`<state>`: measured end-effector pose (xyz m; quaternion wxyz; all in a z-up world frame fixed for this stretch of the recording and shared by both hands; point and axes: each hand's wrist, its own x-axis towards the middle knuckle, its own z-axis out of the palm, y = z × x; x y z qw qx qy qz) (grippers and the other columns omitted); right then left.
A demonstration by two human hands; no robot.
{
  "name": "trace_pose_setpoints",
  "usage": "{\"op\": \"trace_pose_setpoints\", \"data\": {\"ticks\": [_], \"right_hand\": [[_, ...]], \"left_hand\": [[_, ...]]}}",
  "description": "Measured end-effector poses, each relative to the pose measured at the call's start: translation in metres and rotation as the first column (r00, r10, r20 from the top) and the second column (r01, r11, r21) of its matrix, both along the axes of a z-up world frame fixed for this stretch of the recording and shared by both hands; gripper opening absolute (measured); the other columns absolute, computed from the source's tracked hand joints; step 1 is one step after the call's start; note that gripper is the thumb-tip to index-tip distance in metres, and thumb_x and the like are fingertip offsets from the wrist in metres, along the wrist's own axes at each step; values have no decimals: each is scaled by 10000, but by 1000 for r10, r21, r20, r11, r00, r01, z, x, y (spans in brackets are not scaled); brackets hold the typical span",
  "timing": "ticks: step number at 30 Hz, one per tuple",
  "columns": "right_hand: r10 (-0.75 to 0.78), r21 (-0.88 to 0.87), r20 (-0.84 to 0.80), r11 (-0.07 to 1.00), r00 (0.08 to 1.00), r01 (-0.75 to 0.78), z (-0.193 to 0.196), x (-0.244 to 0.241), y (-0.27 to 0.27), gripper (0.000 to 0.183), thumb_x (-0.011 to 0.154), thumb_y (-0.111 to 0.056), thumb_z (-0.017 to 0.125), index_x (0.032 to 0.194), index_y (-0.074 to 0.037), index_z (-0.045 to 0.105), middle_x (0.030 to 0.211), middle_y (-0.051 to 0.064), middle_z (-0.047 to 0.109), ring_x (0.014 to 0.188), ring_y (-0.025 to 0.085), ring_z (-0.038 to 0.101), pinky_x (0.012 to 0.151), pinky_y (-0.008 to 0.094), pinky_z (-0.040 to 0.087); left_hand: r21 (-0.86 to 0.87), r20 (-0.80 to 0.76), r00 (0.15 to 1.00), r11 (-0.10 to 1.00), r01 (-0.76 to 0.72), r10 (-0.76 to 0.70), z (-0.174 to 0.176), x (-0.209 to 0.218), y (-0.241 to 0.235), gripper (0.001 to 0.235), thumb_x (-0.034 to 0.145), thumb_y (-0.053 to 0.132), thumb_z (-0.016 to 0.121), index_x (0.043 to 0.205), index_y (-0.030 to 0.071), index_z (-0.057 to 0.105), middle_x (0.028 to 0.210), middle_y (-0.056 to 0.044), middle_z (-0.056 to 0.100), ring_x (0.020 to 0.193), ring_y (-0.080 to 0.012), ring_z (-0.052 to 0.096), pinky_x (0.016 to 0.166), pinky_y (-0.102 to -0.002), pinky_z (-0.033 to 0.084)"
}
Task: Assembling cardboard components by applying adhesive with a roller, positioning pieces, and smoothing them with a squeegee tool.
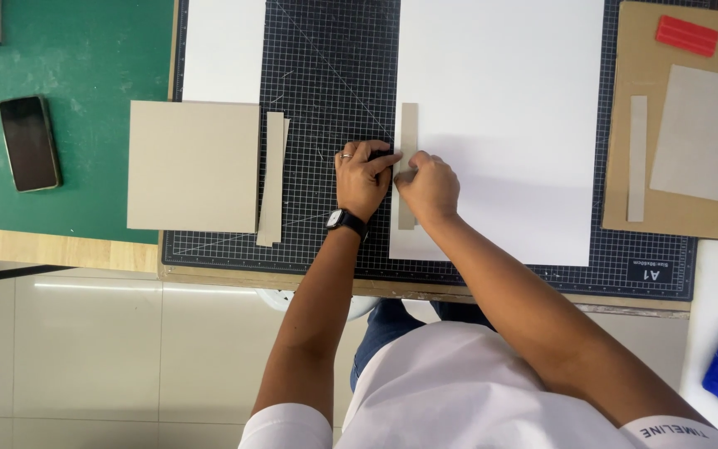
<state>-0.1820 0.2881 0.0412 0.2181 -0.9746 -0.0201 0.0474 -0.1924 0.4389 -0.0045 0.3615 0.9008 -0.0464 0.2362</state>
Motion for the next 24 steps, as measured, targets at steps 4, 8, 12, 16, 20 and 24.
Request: {"op": "trace_pose_setpoints", "data": {"ticks": [4,8,12,16,20,24], "right_hand": [[6,-19,-7,1000,1000,-6,-2,-1,0,315,798,-291,842,996,-76,723,808,116,694,810,356,764,698,485,637],[57,-74,18,996,998,-56,2,-1,2,270,804,-246,813,993,-78,720,800,110,687,791,363,763,694,500,634],[85,-95,28,992,996,-82,2,-2,2,243,810,-216,798,994,-80,717,809,99,684,794,357,765,691,496,633],[98,-84,20,992,995,-96,9,-8,2,209,828,-186,765,992,-64,724,811,109,684,794,366,764,686,501,632],[128,-94,27,988,991,-125,10,-8,0,211,852,-211,761,996,-60,725,824,104,666,796,366,759,686,497,630],[141,-102,11,985,990,-140,7,-7,-2,242,842,-234,775,1001,-60,723,839,100,651,809,365,756,695,508,629]], "left_hand": [[17,12,1000,1000,-6,6,0,1,0,296,832,144,730,978,386,815,1074,146,661,1088,-123,576,949,-333,420],[26,4,1000,1000,4,-4,-2,1,0,302,826,138,729,990,376,817,1077,137,659,1092,-138,574,944,-341,417],[26,-9,1000,1000,8,-8,-1,0,0,294,823,141,737,990,369,820,1086,136,658,1103,-138,572,951,-341,417],[48,-15,1000,999,8,-7,-1,0,0,293,820,148,743,987,378,817,1094,144,655,1107,-135,568,956,-339,415],[56,-12,1000,998,12,-11,-1,0,-1,292,816,143,746,991,366,817,1097,140,647,1105,-140,559,959,-349,417],[66,-15,1000,998,7,-6,1,0,-1,283,814,145,744,985,358,816,1096,135,647,1110,-146,557,963,-358,422]]}}
